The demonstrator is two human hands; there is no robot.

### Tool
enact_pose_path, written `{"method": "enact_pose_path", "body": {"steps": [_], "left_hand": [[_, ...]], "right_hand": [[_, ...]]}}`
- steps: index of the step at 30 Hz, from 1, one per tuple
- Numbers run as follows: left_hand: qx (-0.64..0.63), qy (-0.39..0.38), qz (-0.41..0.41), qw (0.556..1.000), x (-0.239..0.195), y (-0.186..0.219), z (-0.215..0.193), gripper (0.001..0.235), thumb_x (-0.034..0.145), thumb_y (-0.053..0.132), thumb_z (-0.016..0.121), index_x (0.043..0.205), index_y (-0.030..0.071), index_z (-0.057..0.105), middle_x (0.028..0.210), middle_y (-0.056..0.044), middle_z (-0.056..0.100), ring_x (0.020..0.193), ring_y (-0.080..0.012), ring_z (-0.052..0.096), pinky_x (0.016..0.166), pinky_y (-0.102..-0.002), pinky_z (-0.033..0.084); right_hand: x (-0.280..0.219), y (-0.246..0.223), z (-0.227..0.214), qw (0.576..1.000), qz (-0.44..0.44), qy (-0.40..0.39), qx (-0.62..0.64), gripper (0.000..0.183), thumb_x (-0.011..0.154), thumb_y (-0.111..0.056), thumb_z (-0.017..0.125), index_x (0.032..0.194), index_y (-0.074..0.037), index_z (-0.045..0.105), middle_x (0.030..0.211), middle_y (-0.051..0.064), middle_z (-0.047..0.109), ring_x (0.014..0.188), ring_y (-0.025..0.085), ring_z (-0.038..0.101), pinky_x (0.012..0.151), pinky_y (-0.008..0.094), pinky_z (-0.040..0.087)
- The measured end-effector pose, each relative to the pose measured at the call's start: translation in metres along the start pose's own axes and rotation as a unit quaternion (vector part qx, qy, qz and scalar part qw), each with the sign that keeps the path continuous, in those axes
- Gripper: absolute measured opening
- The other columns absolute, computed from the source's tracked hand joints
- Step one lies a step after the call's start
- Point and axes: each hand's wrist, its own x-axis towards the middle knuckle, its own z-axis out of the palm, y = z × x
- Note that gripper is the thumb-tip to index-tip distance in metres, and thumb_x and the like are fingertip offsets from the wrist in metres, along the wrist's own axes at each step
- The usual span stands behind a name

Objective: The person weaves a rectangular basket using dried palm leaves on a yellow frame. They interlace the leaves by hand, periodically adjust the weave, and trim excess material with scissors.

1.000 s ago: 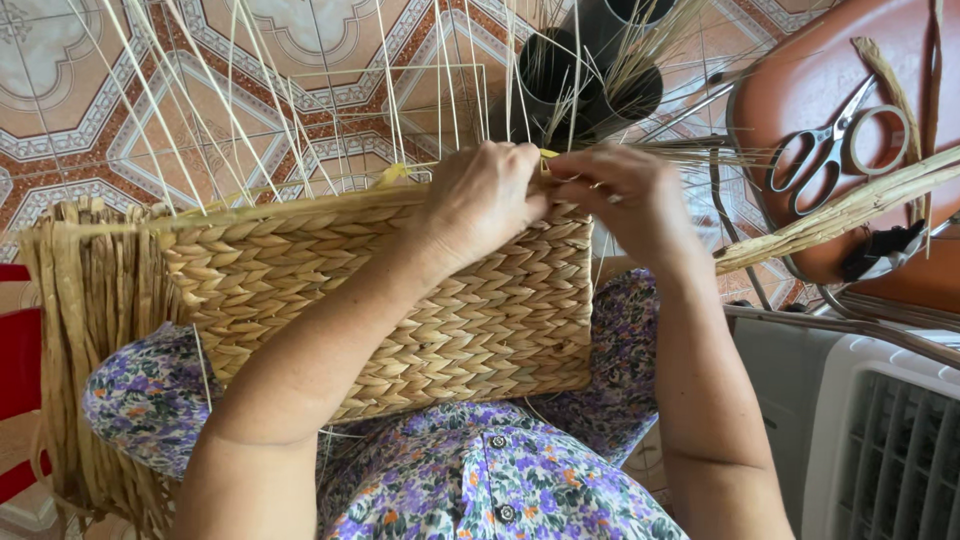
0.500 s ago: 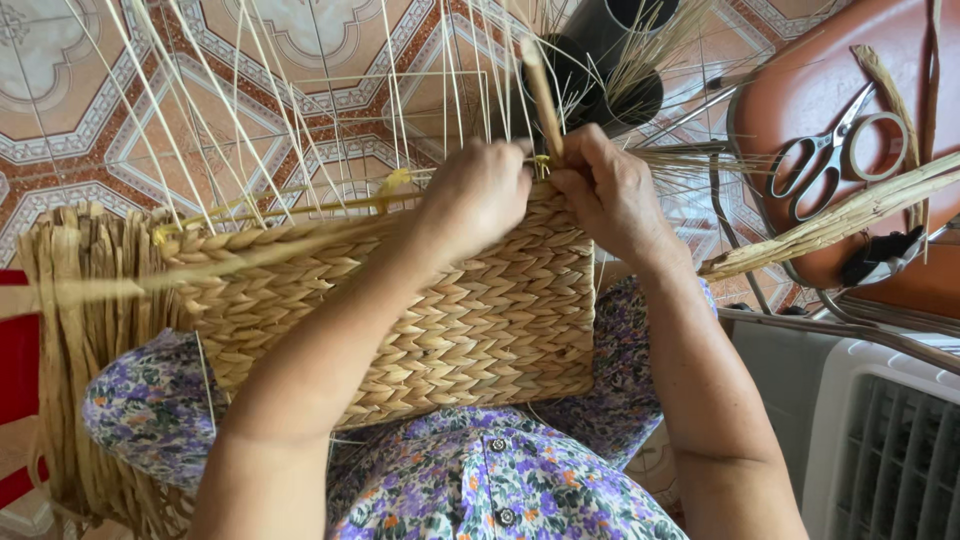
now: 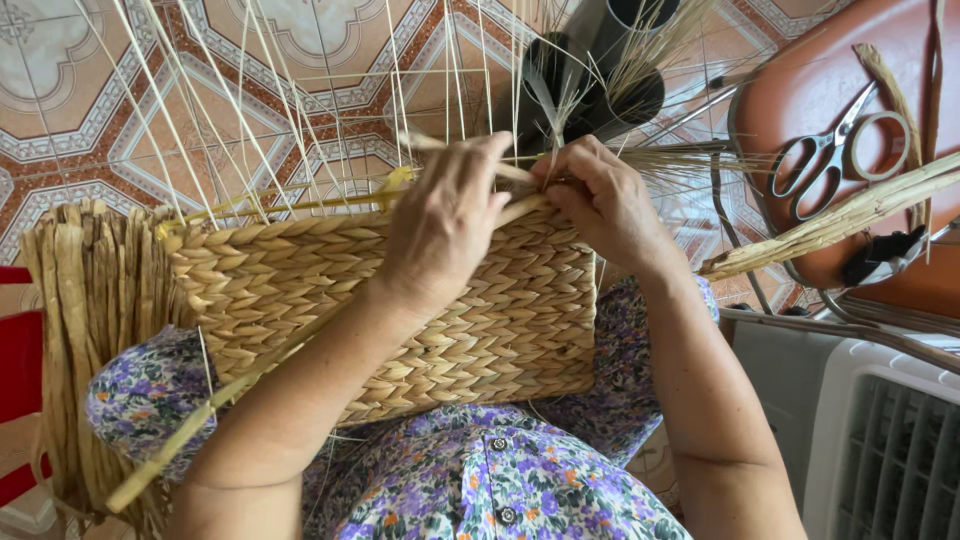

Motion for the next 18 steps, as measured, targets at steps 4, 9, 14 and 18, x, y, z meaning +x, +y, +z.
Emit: {"method": "enact_pose_path", "body": {"steps": [4,9,14,18], "left_hand": [[0.001,-0.157,-0.093,0.983,-0.008,-0.015,-0.013,0.026,0.088,0.017,0.083,0.105,0.005,0.068,0.090,-0.008,0.072,0.078,-0.0182,0.058,0.064,-0.033,0.051],[0.097,-0.221,-0.092,0.966,-0.016,-0.016,-0.017,0.018,0.091,0.022,0.084,0.092,0.011,0.069,0.085,-0.005,0.066,0.079,-0.0188,0.056,0.064,-0.031,0.051],[0.033,-0.117,0.004,0.993,-0.010,0.008,0.006,0.045,0.077,0.032,0.078,0.103,-0.002,0.063,0.095,-0.013,0.059,0.086,-0.0226,0.059,0.072,-0.036,0.059],[0.085,-0.177,0.007,0.980,0.000,0.014,0.030,0.027,0.091,-0.007,0.068,0.116,-0.006,0.060,0.097,-0.014,0.059,0.085,-0.0180,0.060,0.068,-0.022,0.061]], "right_hand": [[0.000,-0.006,0.008,0.995,0.087,0.052,0.023,0.014,0.096,-0.003,0.074,0.103,-0.005,0.062,0.086,0.006,0.062,0.066,0.021,0.058,0.061,0.032,0.048],[-0.003,-0.003,0.015,0.996,-0.011,0.084,-0.019,0.017,0.102,-0.003,0.072,0.107,-0.004,0.055,0.093,0.006,0.070,0.080,0.013,0.069,0.068,0.029,0.056],[0.000,0.001,0.012,0.997,0.038,0.069,0.017,0.016,0.099,-0.003,0.072,0.106,-0.003,0.058,0.083,0.006,0.070,0.067,0.009,0.065,0.058,0.026,0.053],[-0.001,-0.001,0.003,0.985,0.081,0.115,0.102,0.005,0.105,-0.003,0.068,0.106,-0.001,0.063,0.087,0.005,0.073,0.068,0.008,0.064,0.055,0.023,0.050]]}}
